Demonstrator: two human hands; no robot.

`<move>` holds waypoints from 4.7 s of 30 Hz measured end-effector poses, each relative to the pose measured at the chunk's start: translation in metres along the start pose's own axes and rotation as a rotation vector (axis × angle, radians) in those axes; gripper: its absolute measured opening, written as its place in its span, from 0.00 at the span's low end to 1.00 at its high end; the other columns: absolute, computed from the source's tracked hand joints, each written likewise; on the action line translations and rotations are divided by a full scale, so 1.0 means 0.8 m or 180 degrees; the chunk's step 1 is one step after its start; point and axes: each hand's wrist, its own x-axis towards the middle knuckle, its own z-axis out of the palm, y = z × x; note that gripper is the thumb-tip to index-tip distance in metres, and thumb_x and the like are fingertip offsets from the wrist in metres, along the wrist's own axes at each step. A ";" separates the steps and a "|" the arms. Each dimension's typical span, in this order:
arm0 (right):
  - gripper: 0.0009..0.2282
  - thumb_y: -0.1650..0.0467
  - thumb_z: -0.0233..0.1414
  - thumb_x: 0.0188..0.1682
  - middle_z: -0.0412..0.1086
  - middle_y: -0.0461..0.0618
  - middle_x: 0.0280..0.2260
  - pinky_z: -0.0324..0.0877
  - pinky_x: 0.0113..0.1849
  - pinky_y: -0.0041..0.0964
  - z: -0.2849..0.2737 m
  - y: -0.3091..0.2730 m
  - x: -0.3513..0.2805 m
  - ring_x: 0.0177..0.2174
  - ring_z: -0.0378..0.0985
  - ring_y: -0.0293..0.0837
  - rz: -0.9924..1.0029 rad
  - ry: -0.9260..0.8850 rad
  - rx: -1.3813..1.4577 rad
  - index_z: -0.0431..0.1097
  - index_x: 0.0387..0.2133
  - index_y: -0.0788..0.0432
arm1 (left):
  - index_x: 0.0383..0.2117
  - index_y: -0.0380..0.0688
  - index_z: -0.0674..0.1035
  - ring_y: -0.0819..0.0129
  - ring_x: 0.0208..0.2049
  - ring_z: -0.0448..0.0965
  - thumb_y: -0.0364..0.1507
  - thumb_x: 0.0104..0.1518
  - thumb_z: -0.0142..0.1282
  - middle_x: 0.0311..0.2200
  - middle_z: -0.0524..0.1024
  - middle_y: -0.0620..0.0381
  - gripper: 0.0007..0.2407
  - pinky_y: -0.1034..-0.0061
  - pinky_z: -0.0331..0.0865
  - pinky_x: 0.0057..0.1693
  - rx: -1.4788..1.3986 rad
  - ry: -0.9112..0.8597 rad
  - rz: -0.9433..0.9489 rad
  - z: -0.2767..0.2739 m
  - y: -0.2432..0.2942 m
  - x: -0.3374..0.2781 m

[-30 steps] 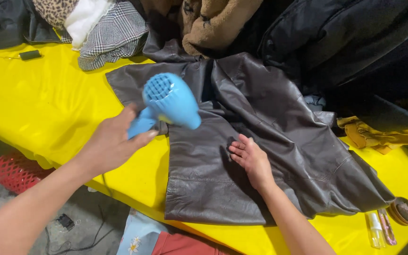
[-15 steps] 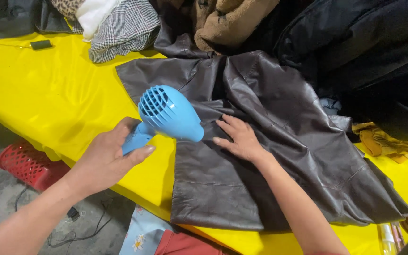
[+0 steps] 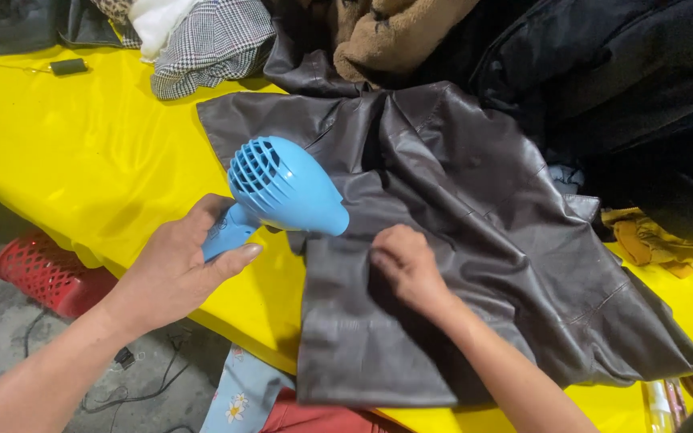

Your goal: The person is conditioning a leather jacket sleeve by heating it with a hair dryer, smoothing it by hand, marking it with a white pen, and folding the cuff.

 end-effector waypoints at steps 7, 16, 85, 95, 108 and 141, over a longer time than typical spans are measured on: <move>0.18 0.67 0.59 0.48 0.64 0.47 0.58 0.47 0.57 0.46 -0.032 -0.087 0.002 0.58 0.58 0.44 0.0956 -0.2190 0.0828 0.71 0.53 0.52 | 0.46 0.53 0.73 0.60 0.36 0.80 0.48 0.54 0.52 0.34 0.77 0.59 0.19 0.65 0.68 0.43 0.0142 0.0060 -0.0129 0.005 0.005 -0.001; 0.28 0.46 0.38 0.50 0.53 0.39 0.69 0.39 0.58 0.67 -0.089 0.098 0.012 0.68 0.46 0.44 0.0989 -0.1254 -0.2916 0.57 0.65 0.31 | 0.46 0.52 0.73 0.61 0.32 0.80 0.47 0.54 0.54 0.32 0.77 0.60 0.19 0.66 0.67 0.41 0.0107 0.0150 -0.0010 0.006 -0.008 -0.004; 0.33 0.52 0.53 0.49 0.55 0.68 0.65 0.53 0.60 0.58 -0.055 0.014 -0.107 0.64 0.56 0.64 0.0454 -0.0656 -0.1812 0.59 0.65 0.55 | 0.46 0.54 0.75 0.59 0.38 0.84 0.45 0.52 0.56 0.36 0.83 0.61 0.18 0.63 0.71 0.45 0.0334 0.0028 -0.0184 0.015 0.012 -0.017; 0.33 0.50 0.59 0.44 0.54 0.51 0.68 0.50 0.55 0.67 -0.035 -0.076 -0.106 0.65 0.53 0.59 0.0273 -0.1494 -0.1677 0.62 0.64 0.41 | 0.49 0.50 0.75 0.50 0.47 0.82 0.44 0.53 0.57 0.42 0.84 0.53 0.20 0.56 0.70 0.49 0.0554 0.0116 -0.0551 -0.001 0.011 -0.026; 0.31 0.45 0.40 0.49 0.44 0.44 0.71 0.34 0.63 0.59 -0.045 -0.053 -0.113 0.70 0.37 0.50 0.1313 -0.1587 -0.1632 0.55 0.67 0.33 | 0.28 0.50 0.75 0.73 0.21 0.69 0.38 0.62 0.68 0.23 0.70 0.61 0.13 0.68 0.66 0.28 -0.0366 0.2650 -0.0787 -0.208 -0.369 0.156; 0.39 0.40 0.42 0.49 0.47 0.53 0.70 0.41 0.59 0.64 -0.019 0.007 -0.017 0.67 0.46 0.58 0.0363 -0.1096 -0.2388 0.52 0.70 0.44 | 0.50 0.38 0.80 0.54 0.41 0.85 0.42 0.57 0.60 0.42 0.84 0.40 0.21 0.67 0.81 0.43 -0.0533 -0.0268 -0.0529 0.065 -0.045 0.141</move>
